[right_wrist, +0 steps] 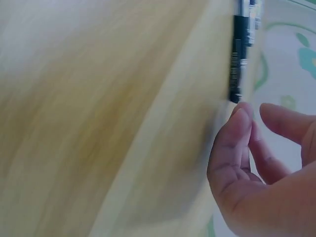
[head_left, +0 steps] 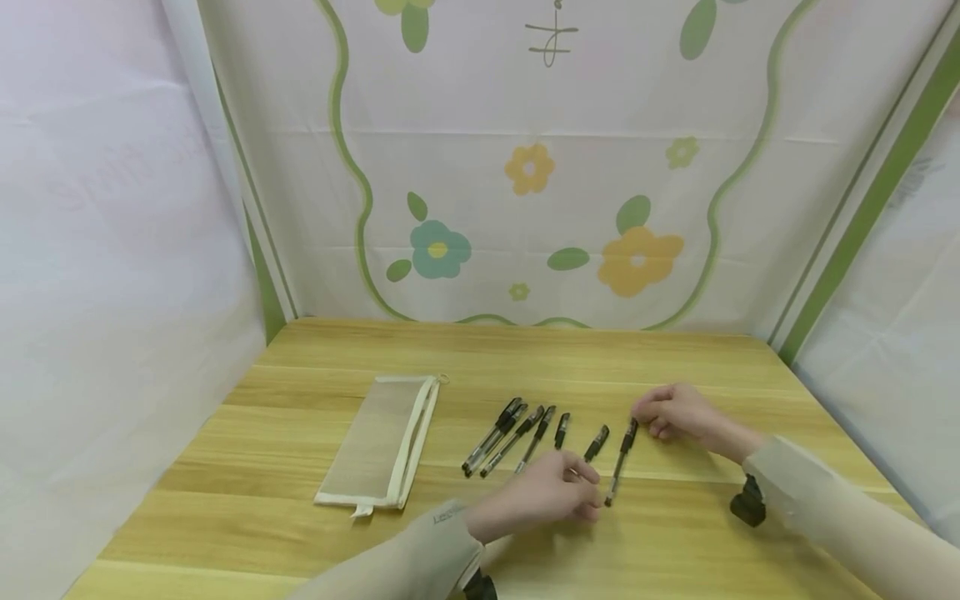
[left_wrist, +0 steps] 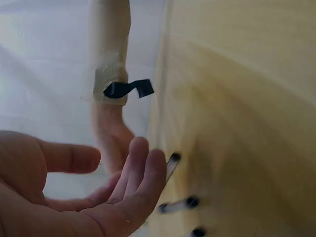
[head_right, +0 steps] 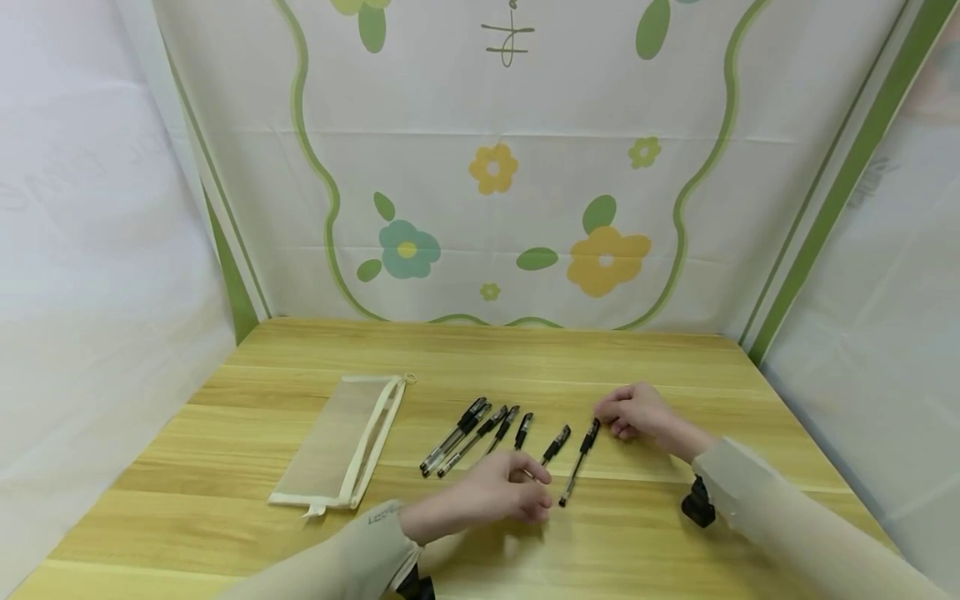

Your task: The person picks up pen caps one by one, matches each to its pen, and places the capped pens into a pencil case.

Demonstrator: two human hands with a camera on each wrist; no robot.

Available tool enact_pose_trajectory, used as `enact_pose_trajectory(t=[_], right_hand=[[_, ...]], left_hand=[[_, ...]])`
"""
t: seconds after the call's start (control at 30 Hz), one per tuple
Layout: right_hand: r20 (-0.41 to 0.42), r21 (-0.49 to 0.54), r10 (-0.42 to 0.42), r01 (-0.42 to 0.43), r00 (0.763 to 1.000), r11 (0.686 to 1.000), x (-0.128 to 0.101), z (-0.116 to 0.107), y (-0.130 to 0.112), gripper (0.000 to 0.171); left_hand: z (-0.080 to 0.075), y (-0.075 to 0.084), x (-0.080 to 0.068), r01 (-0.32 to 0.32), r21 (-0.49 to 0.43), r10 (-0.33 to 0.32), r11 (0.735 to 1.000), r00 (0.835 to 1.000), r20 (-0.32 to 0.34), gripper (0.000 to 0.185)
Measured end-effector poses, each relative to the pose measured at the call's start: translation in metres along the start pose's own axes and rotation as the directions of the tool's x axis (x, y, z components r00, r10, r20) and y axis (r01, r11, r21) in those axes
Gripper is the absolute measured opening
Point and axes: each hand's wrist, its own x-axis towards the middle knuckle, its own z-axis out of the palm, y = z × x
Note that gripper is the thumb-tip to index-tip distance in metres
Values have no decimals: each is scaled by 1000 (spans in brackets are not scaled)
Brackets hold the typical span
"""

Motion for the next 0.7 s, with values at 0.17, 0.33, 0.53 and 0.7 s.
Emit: enact_pose_trajectory(t=[0.17, 0.33, 0.53, 0.7], right_hand=[[-104, 44, -13, 17, 995, 999, -11, -1, -10, 38], [-197, 19, -55, 60, 979, 998, -32, 8, -33, 46], [-250, -6, -117, 119, 961, 993, -51, 32, -64, 44], [-241, 23, -146, 156, 960, 987, -54, 59, -82, 37]], left_hand=[[-24, 7, -15, -174, 289, 173, 942, 985, 27, 19], [-63, 13, -28, -215, 523, 278, 824, 960, -43, 21], [-114, 23, -39, -86, 666, 321, 741, 917, -238, 25], [-147, 23, -49, 85, 746, 293, 661, 886, -361, 39]])
